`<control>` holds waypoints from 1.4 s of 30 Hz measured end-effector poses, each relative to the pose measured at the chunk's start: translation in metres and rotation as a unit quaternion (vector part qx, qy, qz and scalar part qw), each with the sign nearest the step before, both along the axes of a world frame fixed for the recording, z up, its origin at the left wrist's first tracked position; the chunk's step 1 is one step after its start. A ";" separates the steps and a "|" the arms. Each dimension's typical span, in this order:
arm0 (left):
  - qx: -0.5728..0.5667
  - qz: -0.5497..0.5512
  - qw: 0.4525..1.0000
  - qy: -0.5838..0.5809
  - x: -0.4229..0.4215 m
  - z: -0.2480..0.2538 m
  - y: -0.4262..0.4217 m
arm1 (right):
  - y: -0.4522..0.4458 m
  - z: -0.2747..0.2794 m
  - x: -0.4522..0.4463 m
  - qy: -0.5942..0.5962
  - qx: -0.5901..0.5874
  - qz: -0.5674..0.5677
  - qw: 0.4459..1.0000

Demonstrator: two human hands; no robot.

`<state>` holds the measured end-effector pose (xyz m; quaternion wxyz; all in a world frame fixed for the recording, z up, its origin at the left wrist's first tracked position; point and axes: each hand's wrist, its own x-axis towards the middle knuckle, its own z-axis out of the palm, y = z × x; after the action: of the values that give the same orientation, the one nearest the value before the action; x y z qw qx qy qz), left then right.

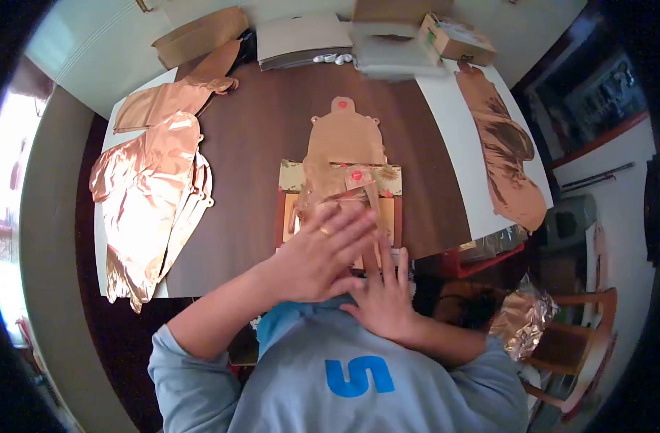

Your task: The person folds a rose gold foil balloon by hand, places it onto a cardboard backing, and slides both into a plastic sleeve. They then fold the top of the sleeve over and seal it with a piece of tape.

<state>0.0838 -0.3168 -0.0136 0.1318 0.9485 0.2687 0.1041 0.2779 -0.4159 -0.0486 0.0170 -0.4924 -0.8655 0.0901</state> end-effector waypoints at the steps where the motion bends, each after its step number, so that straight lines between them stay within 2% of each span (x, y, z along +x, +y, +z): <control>1: -0.006 -0.062 0.998 -0.027 0.005 -0.011 0.005 | 0.000 -0.001 0.001 -0.001 0.013 0.005 1.000; 2: 0.006 -0.074 0.997 0.005 0.009 -0.018 0.014 | 0.001 -0.001 0.001 -0.002 0.027 0.010 1.000; 6: 0.046 -0.084 0.995 -0.017 0.008 -0.038 0.074 | 0.003 0.006 0.000 0.015 0.031 0.000 0.999; 9: 0.104 -0.046 0.992 0.050 0.007 -0.026 0.103 | 0.003 0.010 -0.001 0.031 0.037 -0.004 0.999; 12: 0.155 0.010 0.988 0.024 0.009 -0.018 0.108 | 0.006 0.013 -0.001 0.029 0.036 0.004 0.999; 14: 0.166 0.094 0.981 0.019 0.016 0.000 0.086 | 0.015 0.035 0.006 0.059 0.007 0.022 0.998; 15: 0.132 0.124 0.983 -0.011 0.017 0.012 0.062 | 0.022 0.046 0.010 0.075 -0.009 0.029 0.997; 17: 0.060 0.180 0.979 -0.070 0.015 0.025 0.012 | 0.042 0.062 0.022 0.200 -0.008 0.006 0.980; 18: 0.044 0.172 0.982 -0.060 0.016 0.018 -0.010 | 0.054 0.067 0.031 0.259 -0.006 -0.003 0.966; 20: 0.018 0.160 0.986 -0.043 0.017 0.001 -0.043 | 0.086 0.061 0.047 0.304 0.086 -0.064 0.947; 21: 0.023 0.156 0.987 -0.016 0.017 -0.007 -0.050 | 0.108 0.065 0.052 0.273 0.087 -0.123 0.950; 22: 0.026 0.151 0.988 0.011 0.016 -0.016 -0.055 | 0.130 0.054 0.061 0.286 0.065 -0.156 0.943; 24: 0.056 0.143 0.986 0.070 0.015 -0.023 -0.060 | 0.167 0.052 0.069 0.254 -0.077 -0.242 0.933; 27: 0.065 0.136 0.986 0.076 0.014 -0.026 -0.060 | 0.195 0.046 0.069 0.161 -0.160 -0.188 0.956; 30: 0.077 0.134 0.985 0.076 0.015 -0.028 -0.060 | 0.206 0.042 0.068 0.182 -0.160 -0.162 0.957; 33: 0.058 0.135 0.987 0.072 0.016 -0.027 -0.060 | 0.200 0.059 0.063 0.246 -0.253 -0.192 0.916; 37: 0.058 0.130 0.987 0.071 0.016 -0.026 -0.058 | 0.245 0.039 0.109 0.478 -0.110 -0.213 0.845; 41: 0.055 0.122 0.988 0.080 0.016 -0.023 -0.057 | 0.261 0.066 0.142 0.379 0.072 -0.378 0.842; 42: 0.052 0.121 0.988 0.084 0.016 -0.023 -0.056 | 0.260 0.066 0.151 0.351 0.079 -0.393 0.846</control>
<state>0.0999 -0.3733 -0.0363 0.0460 0.9198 0.3861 0.0529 0.4289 -0.1554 0.0171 0.3926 -0.7235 -0.5402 0.1747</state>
